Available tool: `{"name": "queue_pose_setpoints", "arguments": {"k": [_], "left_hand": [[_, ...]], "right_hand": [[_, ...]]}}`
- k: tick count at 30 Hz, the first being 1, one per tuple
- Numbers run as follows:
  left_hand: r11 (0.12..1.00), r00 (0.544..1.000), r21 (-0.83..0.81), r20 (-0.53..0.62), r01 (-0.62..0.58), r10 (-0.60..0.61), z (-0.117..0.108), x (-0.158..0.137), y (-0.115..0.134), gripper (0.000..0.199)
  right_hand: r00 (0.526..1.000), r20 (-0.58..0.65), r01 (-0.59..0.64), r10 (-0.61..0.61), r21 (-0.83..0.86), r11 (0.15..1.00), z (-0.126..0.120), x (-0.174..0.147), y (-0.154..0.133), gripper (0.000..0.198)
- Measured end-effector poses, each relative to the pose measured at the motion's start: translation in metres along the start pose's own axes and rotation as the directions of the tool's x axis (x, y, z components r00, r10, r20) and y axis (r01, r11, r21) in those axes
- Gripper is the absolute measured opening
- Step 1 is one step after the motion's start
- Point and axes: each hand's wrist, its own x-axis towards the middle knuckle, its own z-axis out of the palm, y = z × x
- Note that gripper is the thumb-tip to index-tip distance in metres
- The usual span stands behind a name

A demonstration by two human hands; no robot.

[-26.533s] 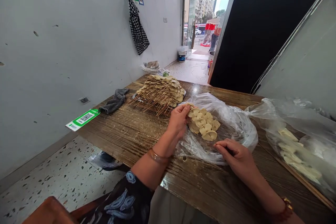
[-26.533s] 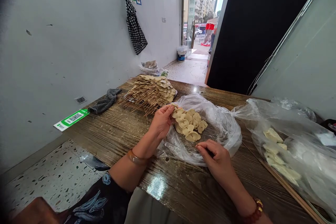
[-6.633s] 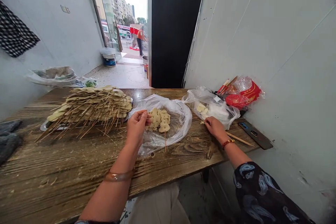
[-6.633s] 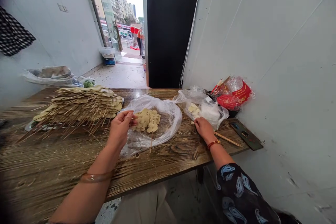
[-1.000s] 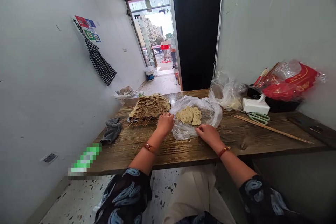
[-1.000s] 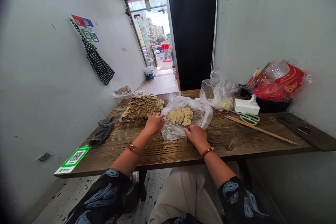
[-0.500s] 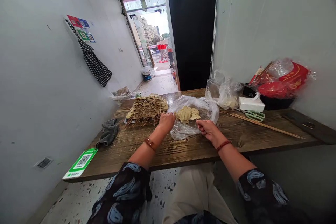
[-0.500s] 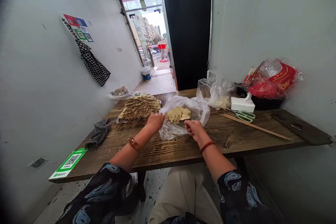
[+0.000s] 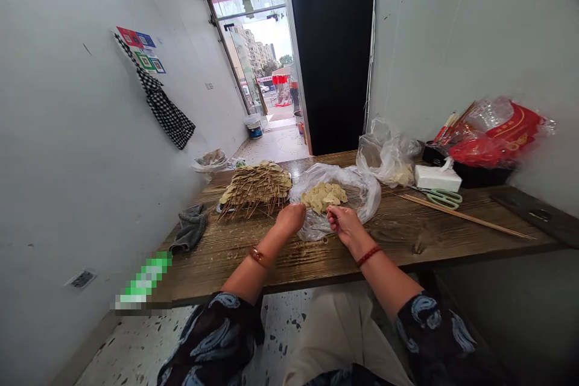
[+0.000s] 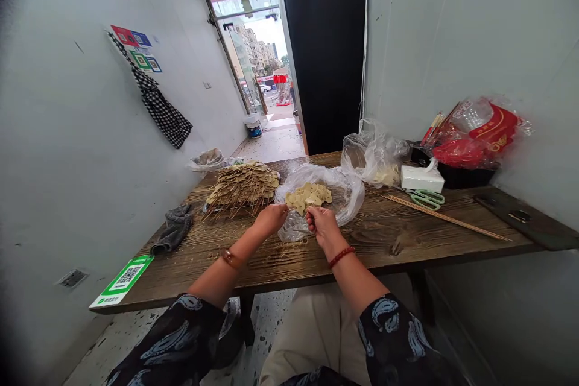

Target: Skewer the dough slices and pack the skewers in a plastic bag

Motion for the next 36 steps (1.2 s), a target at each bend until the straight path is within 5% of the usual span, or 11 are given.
{"name": "queue_pose_setpoints", "arguments": {"k": [11,21,27,36], "left_hand": [[0.98,0.998,-0.201,-0.056,-0.012,0.001,0.002,-0.008,0.009,0.031],[0.861,0.993,-0.495,-0.064,-0.115,0.095,0.015,-0.027,0.028,0.034],[0.666,0.985,-0.726,-0.117,-0.17,0.125,0.019,-0.045,0.038,0.033],[0.66,0.982,-0.732,-0.072,-0.169,0.172,0.013,-0.057,0.031,0.031]], "right_hand": [[0.996,-0.083,0.024,-0.022,0.02,1.0,0.028,-0.012,0.032,0.025],[0.999,-0.002,0.043,-0.043,-0.119,0.992,0.007,-0.016,0.034,0.025],[0.999,0.03,0.035,-0.031,-0.143,0.989,-0.002,-0.018,0.032,0.03],[0.999,0.038,-0.027,0.032,-0.125,0.992,-0.001,-0.02,0.028,0.021]]}}
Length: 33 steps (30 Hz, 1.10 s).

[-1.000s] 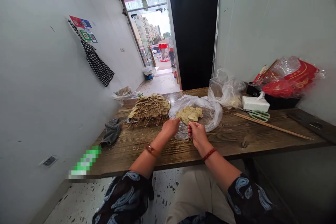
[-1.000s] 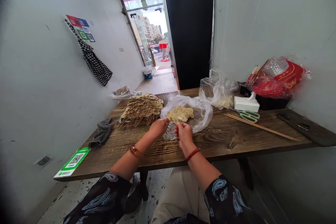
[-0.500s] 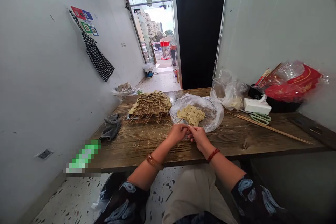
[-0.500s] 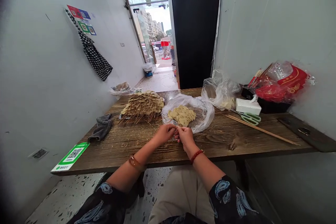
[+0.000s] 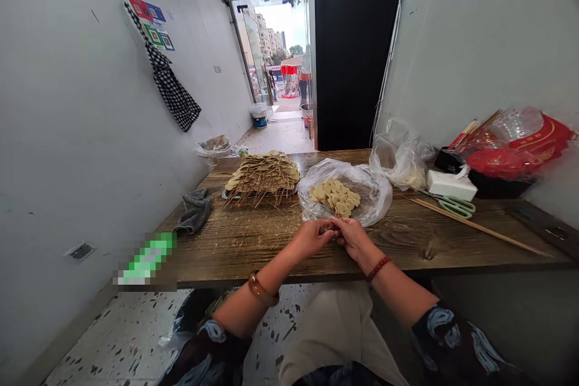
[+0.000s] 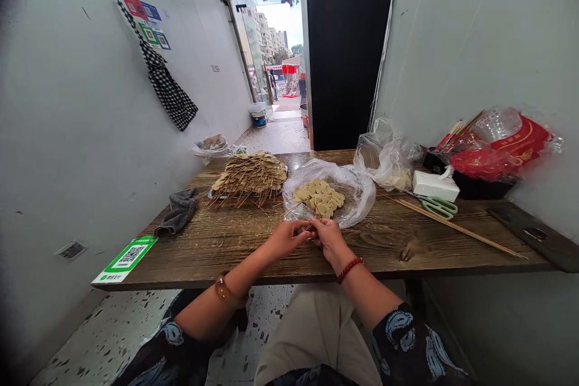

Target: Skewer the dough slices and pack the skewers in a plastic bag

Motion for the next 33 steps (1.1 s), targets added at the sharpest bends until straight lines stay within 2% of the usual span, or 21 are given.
{"name": "queue_pose_setpoints", "arguments": {"k": [3,7,11,14,20,25,30,33], "left_hand": [[0.997,0.995,0.059,-0.082,0.052,-0.047,-0.014,0.003,-0.006,0.032],[0.927,0.955,0.342,-0.294,0.153,-0.049,-0.038,0.018,-0.014,0.03],[0.753,0.96,0.613,-0.263,0.241,-0.093,-0.046,0.037,-0.021,0.033],[0.712,0.965,0.655,-0.224,0.253,-0.137,-0.041,0.047,-0.024,0.034],[0.737,0.958,0.612,-0.174,0.287,-0.228,-0.034,0.057,-0.03,0.036],[0.813,0.951,0.493,-0.157,0.309,-0.266,-0.033,0.062,-0.027,0.032],[0.907,0.932,0.221,-0.15,0.357,-0.33,-0.026,0.069,-0.023,0.026],[0.916,0.913,-0.009,-0.078,0.402,-0.401,-0.015,0.066,-0.021,0.015]], "right_hand": [[1.0,-0.024,-0.013,0.013,0.007,1.0,-0.001,-0.001,-0.001,0.017],[0.999,-0.037,0.005,-0.005,0.0,1.0,-0.004,-0.002,-0.005,0.014],[0.998,-0.04,0.05,-0.051,-0.028,0.998,-0.007,-0.005,-0.013,0.012],[0.995,-0.035,0.087,-0.089,-0.053,0.995,-0.008,-0.008,-0.018,0.012],[0.992,-0.03,0.121,-0.124,-0.098,0.988,-0.013,-0.007,-0.025,0.012],[0.991,-0.012,0.129,-0.132,-0.132,0.983,-0.016,0.0,-0.026,0.014],[0.99,0.005,0.143,-0.144,-0.156,0.977,-0.016,0.004,-0.028,0.018],[0.989,0.008,0.148,-0.149,-0.166,0.975,-0.017,0.006,-0.028,0.018]]}}
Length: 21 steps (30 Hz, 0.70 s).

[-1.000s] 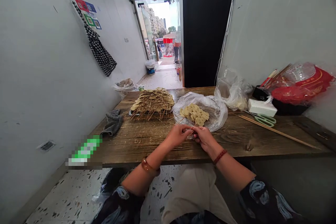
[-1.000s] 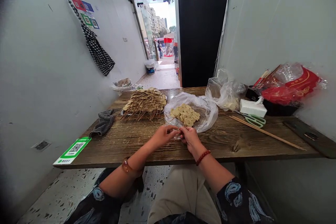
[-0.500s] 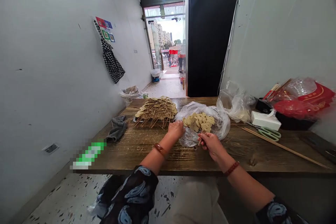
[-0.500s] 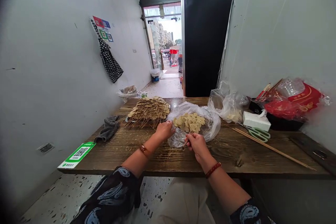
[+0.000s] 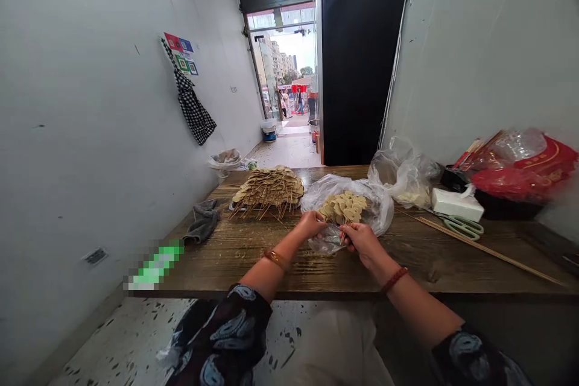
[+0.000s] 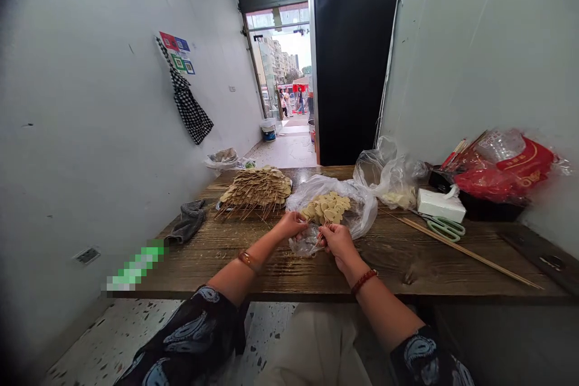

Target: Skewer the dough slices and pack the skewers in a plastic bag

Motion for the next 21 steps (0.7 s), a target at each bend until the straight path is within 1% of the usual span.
{"name": "queue_pose_setpoints", "arguments": {"k": [2,5,7,10,12,15,18,21], "left_hand": [[0.987,0.998,-0.156,0.06,0.028,-0.018,0.007,-0.007,-0.001,0.013],[0.933,0.993,-0.356,0.114,0.059,-0.019,0.011,-0.019,-0.003,0.018],[0.889,0.99,-0.45,0.143,0.08,-0.017,0.011,-0.024,-0.004,0.019],[0.838,0.984,-0.537,0.178,0.1,-0.002,0.013,-0.029,-0.003,0.022],[0.818,0.983,-0.567,0.185,0.096,0.013,0.018,-0.031,-0.001,0.024],[0.819,0.983,-0.57,0.18,0.066,0.046,0.028,-0.034,0.003,0.025],[0.847,0.981,-0.531,0.178,0.026,0.081,0.038,-0.037,0.006,0.026],[0.891,0.978,-0.454,0.18,-0.013,0.106,0.044,-0.039,0.007,0.025]], "right_hand": [[1.0,0.0,-0.003,0.003,-0.015,1.0,-0.003,0.001,0.001,0.019],[1.0,0.004,-0.01,0.011,-0.053,0.999,-0.008,0.002,0.002,0.021],[1.0,0.013,-0.011,0.012,-0.09,0.996,-0.009,0.003,0.002,0.022],[1.0,0.029,0.002,0.003,-0.153,0.988,-0.009,0.006,0.002,0.021],[0.999,0.038,0.015,-0.007,-0.198,0.98,-0.006,0.008,0.005,0.02],[0.999,0.043,0.023,-0.011,-0.282,0.959,-0.005,0.013,0.011,0.021],[0.999,0.039,0.033,-0.02,-0.373,0.927,-0.008,0.015,0.018,0.023],[0.998,0.042,0.058,-0.044,-0.442,0.895,-0.012,0.016,0.02,0.024]]}}
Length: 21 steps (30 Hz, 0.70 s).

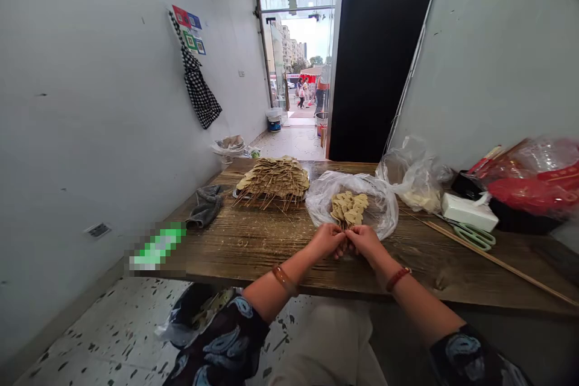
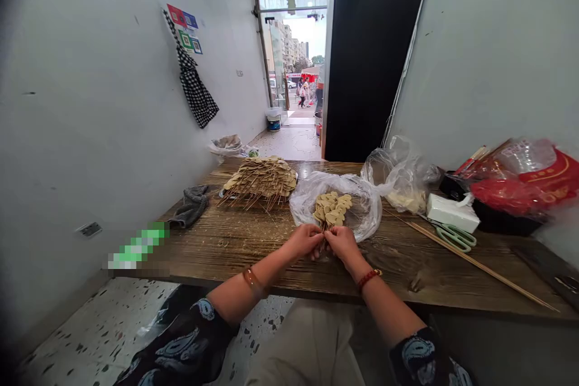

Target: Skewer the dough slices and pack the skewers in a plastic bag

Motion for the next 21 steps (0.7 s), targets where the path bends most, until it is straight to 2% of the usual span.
{"name": "queue_pose_setpoints", "arguments": {"k": [4,8,13,17,19,21], "left_hand": [[0.986,0.999,0.166,-0.038,-0.03,0.037,0.005,-0.004,-0.001,0.02],[0.936,0.986,0.341,-0.102,-0.092,0.134,0.009,-0.013,0.002,0.014],[0.79,0.97,0.581,-0.001,-0.197,0.242,0.013,-0.032,0.003,0.034],[0.764,0.969,0.618,-0.018,-0.182,0.246,0.014,-0.038,0.002,0.042],[0.793,0.963,0.575,-0.032,-0.202,0.269,0.008,-0.036,0.0,0.037],[0.848,0.948,0.49,-0.117,-0.205,0.296,-0.003,-0.03,-0.002,0.034]], "right_hand": [[1.0,0.0,0.017,-0.017,-0.046,0.999,-0.003,0.001,0.002,0.027],[1.0,0.018,0.02,-0.02,-0.018,1.0,-0.004,0.002,0.005,0.035],[0.997,0.068,-0.024,0.019,0.067,0.997,-0.004,0.001,0.01,0.038],[0.995,0.08,-0.063,0.056,0.085,0.994,-0.004,0.001,0.008,0.031],[0.994,0.081,-0.086,0.079,0.083,0.993,-0.007,0.0,0.005,0.028],[0.992,0.081,-0.107,0.1,0.087,0.99,-0.011,-0.003,0.002,0.026]]}}
